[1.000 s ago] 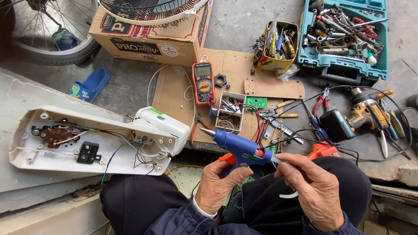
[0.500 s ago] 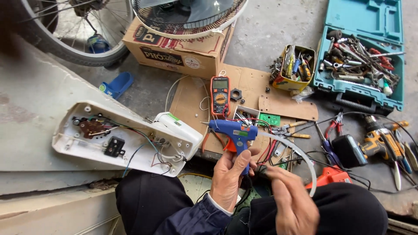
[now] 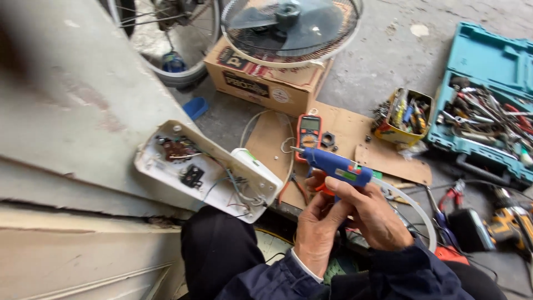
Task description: The person is repairing an electronic device by applying hot glue to a small black component inside a white plastic casing. They use a hot glue gun to secure the component and wires within the casing.
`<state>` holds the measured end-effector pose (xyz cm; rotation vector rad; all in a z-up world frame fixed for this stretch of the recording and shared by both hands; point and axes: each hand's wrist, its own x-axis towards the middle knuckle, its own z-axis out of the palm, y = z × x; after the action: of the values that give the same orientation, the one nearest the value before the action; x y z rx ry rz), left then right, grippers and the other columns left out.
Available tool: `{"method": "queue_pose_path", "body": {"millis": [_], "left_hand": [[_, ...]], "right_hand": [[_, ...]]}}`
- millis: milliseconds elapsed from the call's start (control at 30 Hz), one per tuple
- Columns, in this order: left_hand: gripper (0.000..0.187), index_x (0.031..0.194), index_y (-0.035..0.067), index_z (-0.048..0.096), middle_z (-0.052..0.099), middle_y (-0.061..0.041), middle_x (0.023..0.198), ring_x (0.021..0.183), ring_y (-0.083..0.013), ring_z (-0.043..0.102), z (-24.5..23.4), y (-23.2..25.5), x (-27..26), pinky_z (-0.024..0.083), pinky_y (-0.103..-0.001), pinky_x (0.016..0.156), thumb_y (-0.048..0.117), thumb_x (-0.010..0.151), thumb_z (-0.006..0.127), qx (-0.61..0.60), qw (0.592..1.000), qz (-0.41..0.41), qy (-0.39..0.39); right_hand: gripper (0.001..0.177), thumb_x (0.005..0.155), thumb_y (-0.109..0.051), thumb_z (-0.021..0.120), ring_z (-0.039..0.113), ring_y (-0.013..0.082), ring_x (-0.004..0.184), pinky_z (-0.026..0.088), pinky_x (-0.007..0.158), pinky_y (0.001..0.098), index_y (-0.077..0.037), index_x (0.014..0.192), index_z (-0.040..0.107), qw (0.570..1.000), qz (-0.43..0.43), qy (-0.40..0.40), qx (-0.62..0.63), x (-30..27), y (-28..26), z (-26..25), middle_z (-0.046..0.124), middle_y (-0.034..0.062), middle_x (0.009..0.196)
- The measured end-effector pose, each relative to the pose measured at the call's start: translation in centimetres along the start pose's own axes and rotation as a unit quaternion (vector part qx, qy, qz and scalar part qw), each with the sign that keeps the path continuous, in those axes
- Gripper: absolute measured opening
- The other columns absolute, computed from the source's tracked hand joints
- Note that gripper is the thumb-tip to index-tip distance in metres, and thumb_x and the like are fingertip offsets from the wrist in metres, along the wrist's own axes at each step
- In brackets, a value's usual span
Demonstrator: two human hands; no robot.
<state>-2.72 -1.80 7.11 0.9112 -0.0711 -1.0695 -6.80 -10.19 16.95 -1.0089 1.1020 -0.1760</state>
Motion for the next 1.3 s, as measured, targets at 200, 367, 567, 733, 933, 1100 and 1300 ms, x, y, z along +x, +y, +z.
{"method": "queue_pose_path", "body": {"millis": [200,367,567,733,933,1100,1300], "left_hand": [[0.054,0.137,0.014,0.074,0.078,0.0,0.132,0.12,-0.0108,0.076,-3.2,6.4,-5.6,0.062,-0.028,0.102,0.039,0.09,0.073,0.303,0.951,0.064,-0.024],[0.026,0.124,0.01,0.078,0.08,-0.007,0.122,0.11,-0.0224,0.076,-9.0,12.3,-9.3,0.058,-0.033,0.101,0.023,0.104,0.069,0.451,0.754,0.449,0.162],[0.082,0.169,0.006,0.031,0.04,-0.024,0.177,0.151,-0.0335,0.055,-14.5,18.0,-7.2,0.056,-0.045,0.116,0.032,0.101,0.068,0.446,0.738,0.433,0.262],[0.107,0.175,0.012,0.015,0.045,-0.028,0.173,0.155,-0.0376,0.054,-16.1,17.2,-4.9,0.051,-0.047,0.122,0.045,0.094,0.075,0.381,0.836,0.34,0.203],[0.101,0.173,0.013,0.028,0.068,-0.024,0.153,0.134,-0.0284,0.074,-17.3,17.4,-2.7,0.065,-0.037,0.107,0.049,0.091,0.076,0.328,0.873,0.281,0.228],[0.094,0.174,0.009,0.026,0.063,-0.02,0.162,0.149,-0.0241,0.062,-17.3,17.3,-2.3,0.053,-0.036,0.119,0.044,0.099,0.071,0.273,0.894,0.315,0.165],[0.091,0.176,0.009,0.018,0.057,-0.024,0.166,0.154,-0.028,0.056,-17.2,17.3,-2.5,0.048,-0.038,0.126,0.039,0.105,0.068,0.229,0.903,0.347,0.109]], "right_hand": [[0.043,0.099,-0.004,0.062,0.076,0.0414,0.113,0.06,0.097,0.0546,0.013,0.135,0.077,0.991,-0.111,0.003,0.075,-0.7,1.9,2.3,0.082,0.0291,0.121],[0.044,0.102,-0.02,0.065,0.07,0.0316,0.059,0.047,0.05,0.0368,0.017,0.122,0.077,0.942,-0.317,-0.106,0.038,0.5,5.0,2.5,0.082,0.0332,0.086],[0.029,0.103,-0.009,0.072,0.06,0.033,0.049,0.047,0.051,0.0388,0.013,0.111,0.089,0.978,-0.178,-0.096,-0.06,-0.9,3.3,7.3,0.068,0.0283,0.059],[0.032,0.106,-0.017,0.075,0.059,0.0324,0.057,0.047,0.06,0.0411,0.009,0.111,0.093,0.988,-0.093,-0.052,-0.116,-0.1,2.7,10.6,0.068,0.0255,0.064],[0.034,0.103,-0.02,0.077,0.061,0.028,0.051,0.051,0.056,0.0379,0.01,0.101,0.092,0.973,-0.148,-0.079,-0.158,1.5,3.2,13.0,0.067,0.022,0.054],[0.04,0.102,-0.023,0.076,0.059,0.0264,0.048,0.05,0.054,0.0369,0.011,0.095,0.094,0.969,-0.157,-0.088,-0.168,1.5,3.1,14.3,0.064,0.0205,0.05],[0.036,0.103,-0.024,0.076,0.056,0.0258,0.046,0.046,0.05,0.0357,0.006,0.096,0.095,0.961,-0.145,-0.051,-0.23,0.7,1.5,16.0,0.063,0.0204,0.052]]}}
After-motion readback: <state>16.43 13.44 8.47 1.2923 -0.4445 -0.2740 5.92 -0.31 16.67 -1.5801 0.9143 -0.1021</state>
